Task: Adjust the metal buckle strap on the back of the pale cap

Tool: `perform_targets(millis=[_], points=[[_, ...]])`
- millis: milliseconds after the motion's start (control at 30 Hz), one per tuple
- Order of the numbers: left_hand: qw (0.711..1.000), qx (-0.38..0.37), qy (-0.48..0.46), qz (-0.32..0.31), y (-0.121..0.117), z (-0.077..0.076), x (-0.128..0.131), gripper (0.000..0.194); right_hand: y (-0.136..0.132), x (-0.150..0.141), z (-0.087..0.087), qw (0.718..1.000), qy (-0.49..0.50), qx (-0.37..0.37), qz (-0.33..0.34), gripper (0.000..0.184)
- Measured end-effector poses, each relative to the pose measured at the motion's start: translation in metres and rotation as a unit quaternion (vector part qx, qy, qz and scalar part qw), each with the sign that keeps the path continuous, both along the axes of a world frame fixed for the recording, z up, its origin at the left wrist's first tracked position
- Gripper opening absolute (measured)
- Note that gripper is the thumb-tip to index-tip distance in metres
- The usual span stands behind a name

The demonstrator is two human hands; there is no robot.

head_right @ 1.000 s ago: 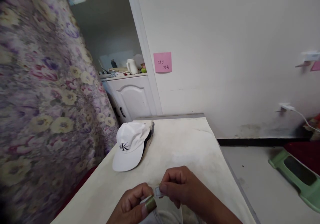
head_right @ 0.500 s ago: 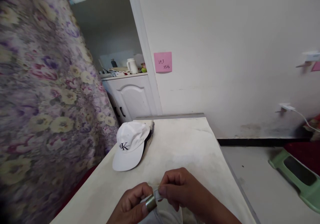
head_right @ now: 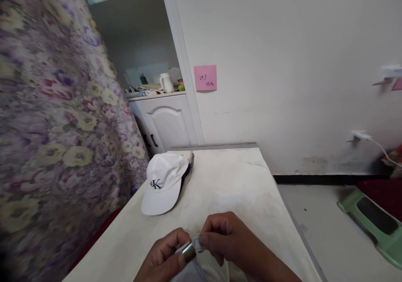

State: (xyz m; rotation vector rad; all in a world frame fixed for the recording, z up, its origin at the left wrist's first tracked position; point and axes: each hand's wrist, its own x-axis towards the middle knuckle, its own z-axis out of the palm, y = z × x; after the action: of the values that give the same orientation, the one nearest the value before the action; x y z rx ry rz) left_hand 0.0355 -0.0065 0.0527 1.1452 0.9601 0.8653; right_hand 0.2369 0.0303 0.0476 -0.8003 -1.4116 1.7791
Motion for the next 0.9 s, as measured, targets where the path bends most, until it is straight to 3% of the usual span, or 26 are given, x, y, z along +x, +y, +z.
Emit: perform_targets(millis=[267,500,733,900], points=[[1.000,-0.010,-0.001,-0.001,0.001,0.002,0.004,0.040,0.001,0.003,-0.002,1.000,-0.008,0.001,0.003,0.019],[1.000,-0.029,0.003,0.002,-0.001,0.008,0.009,0.040,0.005,0.007,-0.002,0.998,-0.020,-0.011,0.052,0.014],[0.999,-0.009,0.025,-0.037,0.003,0.000,0.006,0.039,0.005,0.007,0.001,0.998,-0.027,0.028,0.048,0.016],[0.999,0.007,0.044,-0.028,0.003,-0.002,0.004,0.038,0.006,0.008,0.001,0.997,-0.022,0.001,0.068,0.013]])
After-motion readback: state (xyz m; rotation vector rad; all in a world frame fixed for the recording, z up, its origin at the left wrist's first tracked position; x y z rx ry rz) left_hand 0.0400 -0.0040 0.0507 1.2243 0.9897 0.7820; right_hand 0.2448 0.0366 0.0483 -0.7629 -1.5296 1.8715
